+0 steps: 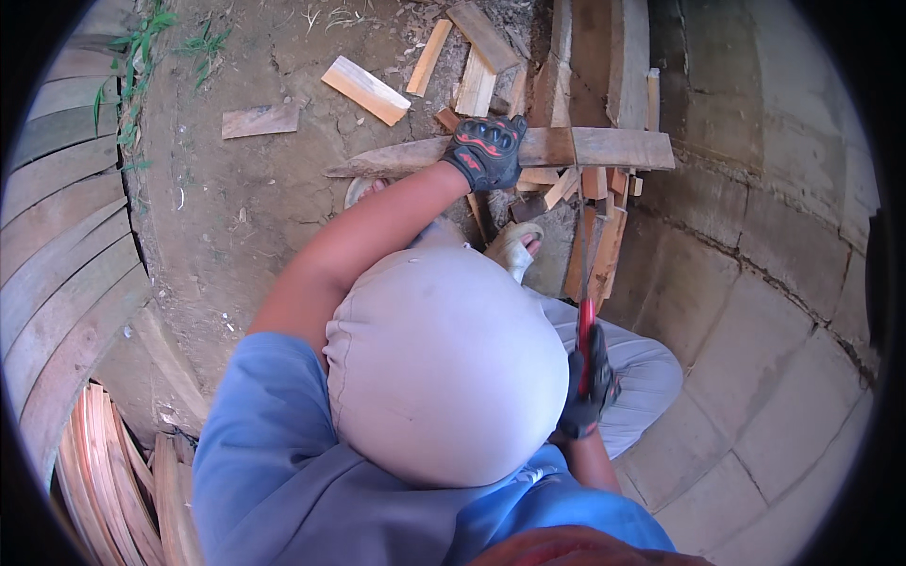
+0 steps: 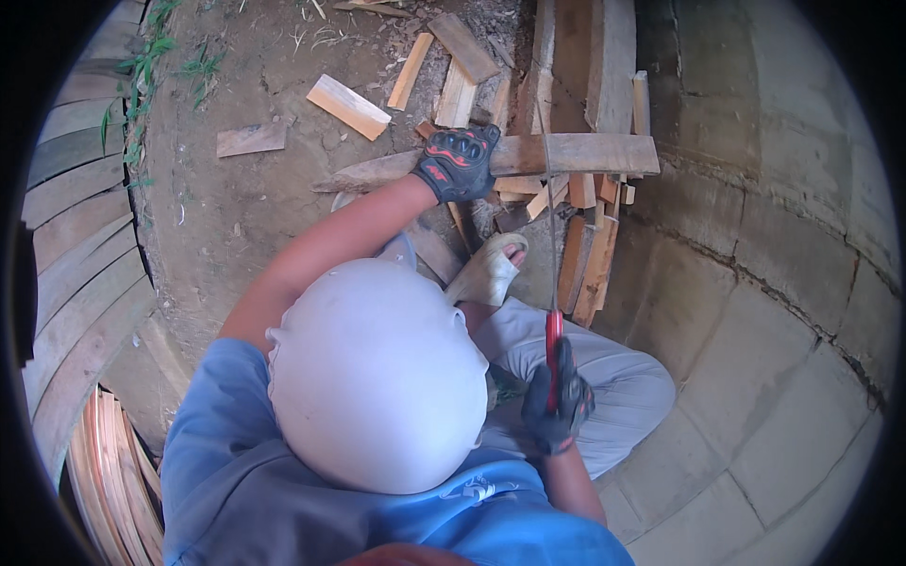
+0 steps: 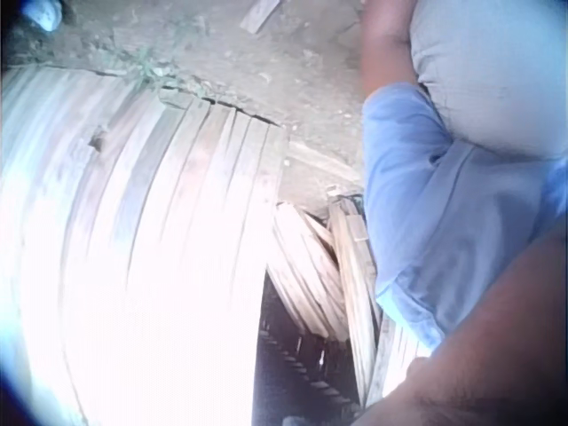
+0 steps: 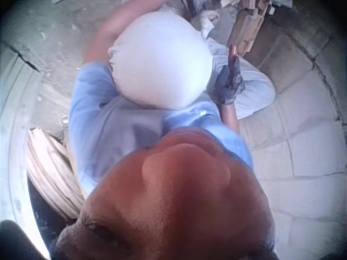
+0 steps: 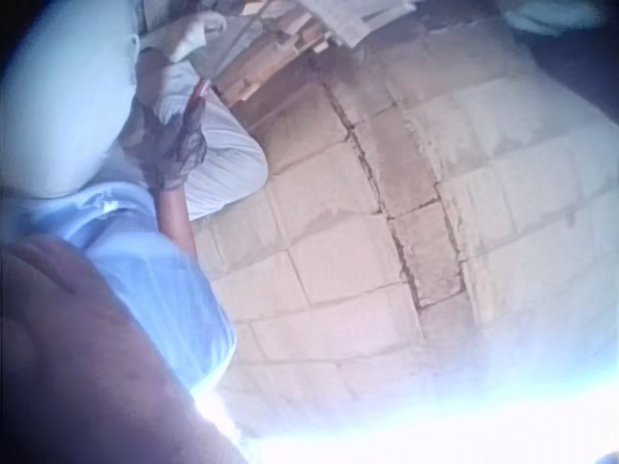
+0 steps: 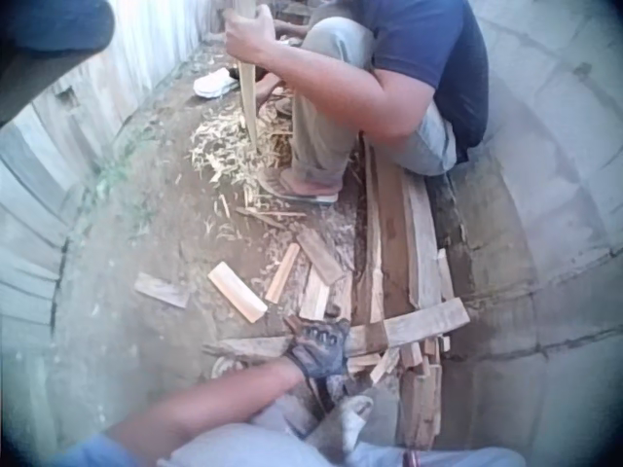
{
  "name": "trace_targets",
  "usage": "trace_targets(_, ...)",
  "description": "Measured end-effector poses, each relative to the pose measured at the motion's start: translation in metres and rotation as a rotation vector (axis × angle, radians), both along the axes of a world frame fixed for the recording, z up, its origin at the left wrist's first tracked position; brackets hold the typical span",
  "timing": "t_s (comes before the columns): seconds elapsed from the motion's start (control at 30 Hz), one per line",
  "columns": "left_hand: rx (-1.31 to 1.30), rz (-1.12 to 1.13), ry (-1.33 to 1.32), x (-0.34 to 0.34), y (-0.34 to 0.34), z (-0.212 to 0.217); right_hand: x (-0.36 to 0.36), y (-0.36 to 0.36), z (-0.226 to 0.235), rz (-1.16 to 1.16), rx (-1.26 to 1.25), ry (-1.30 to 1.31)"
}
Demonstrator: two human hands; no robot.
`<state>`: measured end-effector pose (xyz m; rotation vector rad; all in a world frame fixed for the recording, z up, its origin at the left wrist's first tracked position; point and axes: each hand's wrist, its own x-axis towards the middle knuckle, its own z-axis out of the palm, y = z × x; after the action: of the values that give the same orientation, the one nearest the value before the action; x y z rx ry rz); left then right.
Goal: The person sits on the ground and uses a hand saw to cut small pieces of wood. They hold the wood with one hand and saw with the other, occasionally adjusting the wood's position.
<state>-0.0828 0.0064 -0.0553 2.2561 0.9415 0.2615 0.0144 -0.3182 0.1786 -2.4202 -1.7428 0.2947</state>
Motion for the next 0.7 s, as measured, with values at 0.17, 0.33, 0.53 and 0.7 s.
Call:
trace_targets(0.17,0.037,0.002,-0.034,0.002,-0.007,-0.015,0.007,0.033,0.009,-0.053,0.050,0.067)
trace_targets(0.33,0.003,-0.003,0.014,0.005,-0.004,-0.018,0.025,0.198,-0.088,-0.030,0.286,0.099)
trace_targets(0.53,0.012,0.014,0.040,0.002,-0.004,-0.007,0.017,0.118,-0.048,-0.036,0.225,0.116)
trace_targets(0.7,-0.012,0.005,0.028,0.006,-0.008,-0.014,-0.004,-0.006,0.025,-0.107,-0.058,0.110)
